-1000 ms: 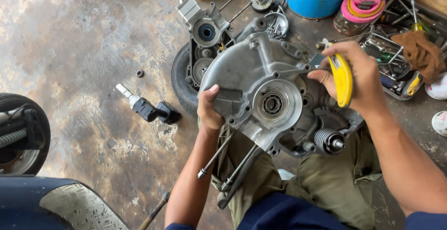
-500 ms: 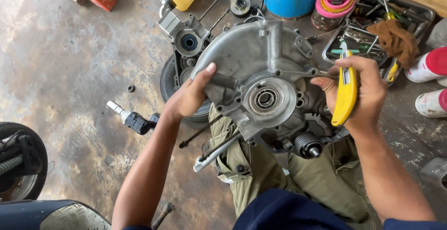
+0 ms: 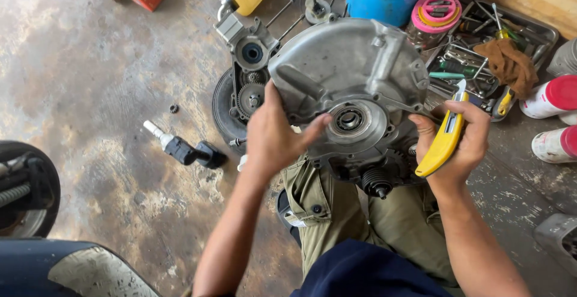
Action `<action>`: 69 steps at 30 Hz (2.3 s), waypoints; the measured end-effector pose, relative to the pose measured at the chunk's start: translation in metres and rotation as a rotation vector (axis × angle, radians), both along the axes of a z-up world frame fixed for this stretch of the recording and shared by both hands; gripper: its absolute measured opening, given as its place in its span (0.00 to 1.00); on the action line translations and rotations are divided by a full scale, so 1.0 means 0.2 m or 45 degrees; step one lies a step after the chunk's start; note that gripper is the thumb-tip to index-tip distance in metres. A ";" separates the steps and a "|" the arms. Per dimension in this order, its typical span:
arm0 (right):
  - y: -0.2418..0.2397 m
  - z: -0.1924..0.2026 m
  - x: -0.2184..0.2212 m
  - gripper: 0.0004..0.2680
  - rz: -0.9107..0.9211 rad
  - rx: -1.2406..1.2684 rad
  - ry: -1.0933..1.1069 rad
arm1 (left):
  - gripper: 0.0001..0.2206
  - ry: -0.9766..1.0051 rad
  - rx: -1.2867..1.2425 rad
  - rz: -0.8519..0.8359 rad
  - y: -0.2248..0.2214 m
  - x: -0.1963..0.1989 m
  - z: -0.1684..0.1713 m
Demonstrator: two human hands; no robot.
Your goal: Scraping gasket residue from a motorcycle engine casing using a utility knife.
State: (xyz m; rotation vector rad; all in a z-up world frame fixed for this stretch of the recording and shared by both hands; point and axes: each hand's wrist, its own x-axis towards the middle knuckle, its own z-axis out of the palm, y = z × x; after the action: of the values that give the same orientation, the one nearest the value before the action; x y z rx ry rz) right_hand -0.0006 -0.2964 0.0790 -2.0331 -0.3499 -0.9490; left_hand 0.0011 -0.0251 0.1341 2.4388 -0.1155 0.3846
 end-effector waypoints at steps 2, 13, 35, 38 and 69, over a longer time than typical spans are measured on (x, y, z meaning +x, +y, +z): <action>0.02 0.00 -0.02 0.16 0.019 0.005 -0.006 | 0.48 -0.120 0.008 0.104 -0.07 -0.08 -0.06; 0.07 0.24 0.00 0.20 0.363 -0.288 -0.405 | 0.46 -0.715 0.109 0.190 -0.08 -0.16 -0.32; 0.20 0.25 0.09 0.17 0.469 -0.710 -0.491 | 0.40 -0.815 -0.106 0.129 -0.06 -0.20 -0.31; 0.20 0.25 0.07 0.18 0.473 -0.709 -0.471 | 0.40 -0.776 -0.130 0.088 -0.05 -0.22 -0.28; 0.24 0.23 0.11 0.22 0.476 -0.642 -0.473 | 0.39 -0.818 -0.048 0.254 -0.10 -0.16 -0.28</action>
State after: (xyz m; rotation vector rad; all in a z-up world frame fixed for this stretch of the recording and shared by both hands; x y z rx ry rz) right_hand 0.0213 -0.2488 0.1245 -2.1049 -1.2300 -1.0681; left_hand -0.0317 -0.0445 0.0772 2.2079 -0.1361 1.2365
